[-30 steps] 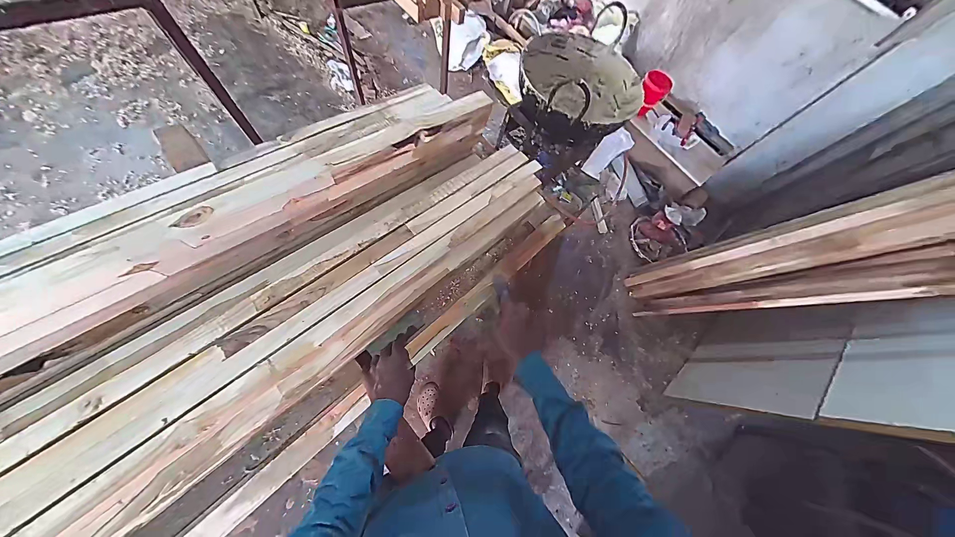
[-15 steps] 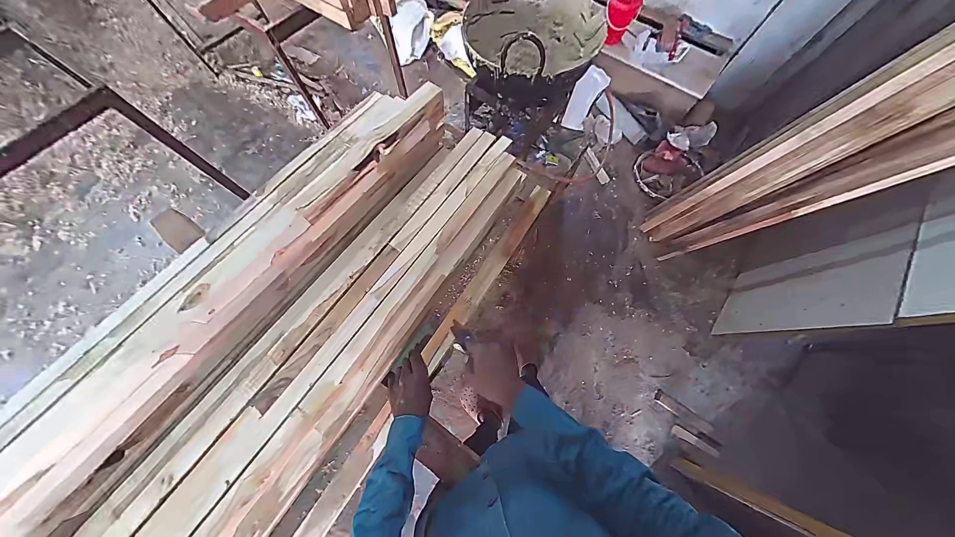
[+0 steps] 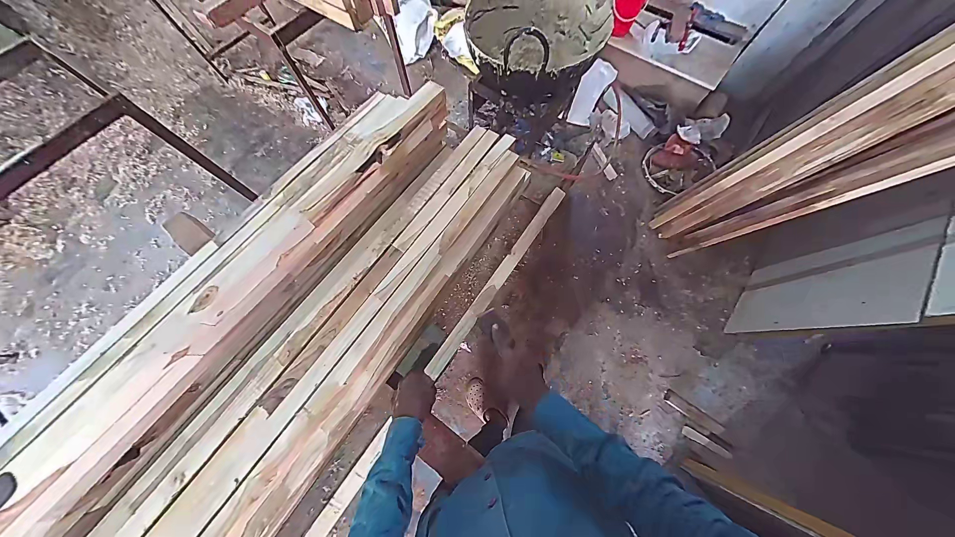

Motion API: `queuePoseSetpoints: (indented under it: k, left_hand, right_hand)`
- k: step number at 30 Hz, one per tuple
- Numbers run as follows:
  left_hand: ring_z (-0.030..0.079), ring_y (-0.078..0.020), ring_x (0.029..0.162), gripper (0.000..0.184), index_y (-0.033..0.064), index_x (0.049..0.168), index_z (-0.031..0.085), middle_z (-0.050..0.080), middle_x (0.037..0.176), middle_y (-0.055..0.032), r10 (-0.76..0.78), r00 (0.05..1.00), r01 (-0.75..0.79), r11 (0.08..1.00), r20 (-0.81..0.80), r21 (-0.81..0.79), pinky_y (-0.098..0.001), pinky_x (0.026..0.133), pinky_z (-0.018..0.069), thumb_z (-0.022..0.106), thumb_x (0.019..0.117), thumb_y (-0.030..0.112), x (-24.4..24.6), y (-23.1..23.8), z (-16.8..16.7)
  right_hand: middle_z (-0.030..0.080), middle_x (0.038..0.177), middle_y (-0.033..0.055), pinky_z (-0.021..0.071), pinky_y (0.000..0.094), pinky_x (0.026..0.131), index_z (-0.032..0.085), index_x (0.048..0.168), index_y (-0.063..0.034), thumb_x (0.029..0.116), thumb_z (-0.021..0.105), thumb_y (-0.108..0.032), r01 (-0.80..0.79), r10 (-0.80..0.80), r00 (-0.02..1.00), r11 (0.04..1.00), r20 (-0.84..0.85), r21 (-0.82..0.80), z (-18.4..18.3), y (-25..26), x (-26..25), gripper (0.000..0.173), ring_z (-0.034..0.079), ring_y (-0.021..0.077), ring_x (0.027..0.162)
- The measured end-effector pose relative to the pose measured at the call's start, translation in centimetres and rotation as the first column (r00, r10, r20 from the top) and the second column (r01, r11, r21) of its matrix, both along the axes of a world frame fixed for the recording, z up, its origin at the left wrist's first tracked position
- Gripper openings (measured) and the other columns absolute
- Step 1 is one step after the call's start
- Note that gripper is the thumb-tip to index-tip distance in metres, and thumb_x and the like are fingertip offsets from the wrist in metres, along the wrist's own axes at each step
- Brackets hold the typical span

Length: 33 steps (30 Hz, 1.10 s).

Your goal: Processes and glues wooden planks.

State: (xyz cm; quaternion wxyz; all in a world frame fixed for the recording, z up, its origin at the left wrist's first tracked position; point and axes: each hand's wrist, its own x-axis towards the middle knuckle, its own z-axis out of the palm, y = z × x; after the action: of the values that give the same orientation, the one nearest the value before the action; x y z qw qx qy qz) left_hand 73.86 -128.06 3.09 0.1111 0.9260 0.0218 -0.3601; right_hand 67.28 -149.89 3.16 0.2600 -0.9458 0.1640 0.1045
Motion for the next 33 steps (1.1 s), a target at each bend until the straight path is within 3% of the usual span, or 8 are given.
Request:
queuePoseSetpoints:
  k: [3,8,12,16,20,25,29,33]
  left_hand:
    - [0.061,-0.0376,0.128,0.052,0.0225,0.154,0.048,0.063,0.141,-0.0152,0.042,0.992,-0.044,0.999,0.118,0.014,-0.0617,0.105,0.0488,0.055,0.1017,0.02,-1.9,-1.0,-0.6]
    - [0.057,-0.035,0.134,0.051,0.0249,0.155,0.047,0.061,0.145,-0.0129,0.053,0.978,-0.057,0.998,0.201,0.016,-0.0577,0.111,0.0447,0.051,0.1045,0.02,-2.4,-1.4,-0.9]
    - [0.056,-0.0347,0.135,0.053,0.026,0.156,0.045,0.059,0.146,-0.0118,0.064,0.984,-0.068,0.998,0.165,0.017,-0.0575,0.111,0.0446,0.052,0.1033,0.019,-2.0,-1.3,-0.7]
    - [0.046,-0.0407,0.142,0.048,0.0168,0.142,0.061,0.054,0.148,-0.0219,-0.034,0.98,0.03,0.999,0.195,0.026,-0.0598,0.118,0.0353,0.065,0.0958,0.029,-1.5,-0.4,-0.1]
    - [0.056,-0.0405,0.133,0.071,-0.001,0.142,0.055,0.06,0.139,-0.0263,-0.186,0.978,0.173,0.976,-0.096,-0.131,-0.0591,0.113,0.0427,0.072,0.0942,0.048,2.3,2.3,2.1]
    - [0.055,-0.0401,0.134,0.088,0.0009,0.146,0.052,0.059,0.141,-0.0262,-0.16,0.982,0.138,0.971,-0.103,-0.194,-0.0599,0.114,0.0411,0.078,0.0848,0.059,2.2,3.6,0.1]
    - [0.047,-0.0473,0.139,0.111,0.0143,0.161,0.033,0.05,0.15,-0.0279,-0.169,0.985,0.159,0.964,-0.03,-0.212,-0.0644,0.115,0.0384,0.093,0.0717,0.04,0.7,3.4,-1.8]
    - [0.058,-0.0411,0.13,0.079,0.0133,0.153,0.044,0.059,0.143,-0.0212,-0.061,0.989,0.064,0.998,0.136,-0.014,-0.0607,0.112,0.0415,0.078,0.0824,0.023,-2.2,1.2,-1.0]
  right_hand:
    - [0.053,0.142,0.0298,0.0534,0.0566,0.1,0.037,0.159,-0.0082,0.0993,0.059,-0.015,0.171,-0.167,0.985,0.983,-0.047,0.073,3.5,-4.1,4.7,0.064,0.063,0.0432,0.119]
    - [0.065,0.121,0.0284,0.0549,0.0587,0.092,0.063,0.127,0.0014,0.1051,0.053,-0.022,0.189,-0.176,0.974,0.979,-0.145,0.079,6.4,-4.7,8.2,0.033,0.066,0.0437,0.112]
    - [0.06,0.131,0.0293,0.0518,0.0543,0.099,0.055,0.139,0.0016,0.0992,0.06,-0.026,0.025,0.015,0.953,0.991,-0.303,0.129,8.4,2.3,3.8,0.049,0.063,0.0409,0.119]
    - [0.05,0.141,0.0309,0.0546,0.0535,0.095,0.043,0.151,0.0004,0.098,0.061,-0.022,-0.085,0.15,0.905,0.981,-0.399,0.176,9.0,6.0,0.0,0.06,0.062,0.0433,0.12]
    - [0.068,0.118,0.0243,0.0542,0.0561,0.092,0.054,0.145,-0.0067,0.1009,0.053,-0.025,-0.081,0.106,0.98,0.985,-0.167,0.154,7.2,1.6,0.5,0.047,0.068,0.0399,0.108]
    - [0.059,0.131,0.0295,0.0548,0.0569,0.095,0.029,0.163,-0.012,0.1077,0.05,-0.02,0.078,-0.086,0.995,0.985,0.045,0.154,3.0,-2.1,4.1,0.06,0.066,0.0438,0.11]
    - [0.05,0.147,0.0289,0.0533,0.0618,0.093,0.024,0.165,-0.0191,0.1015,0.054,-0.02,0.003,-0.005,0.998,0.999,-0.062,-0.032,-2.2,0.9,1.3,0.071,0.064,0.045,0.116]
    - [0.048,0.147,0.0307,0.051,0.0574,0.101,0.032,0.162,-0.0134,0.093,0.063,-0.014,-0.076,0.067,0.973,0.997,-0.222,-0.034,2.5,2.8,-1.6,0.076,0.057,0.0455,0.128]
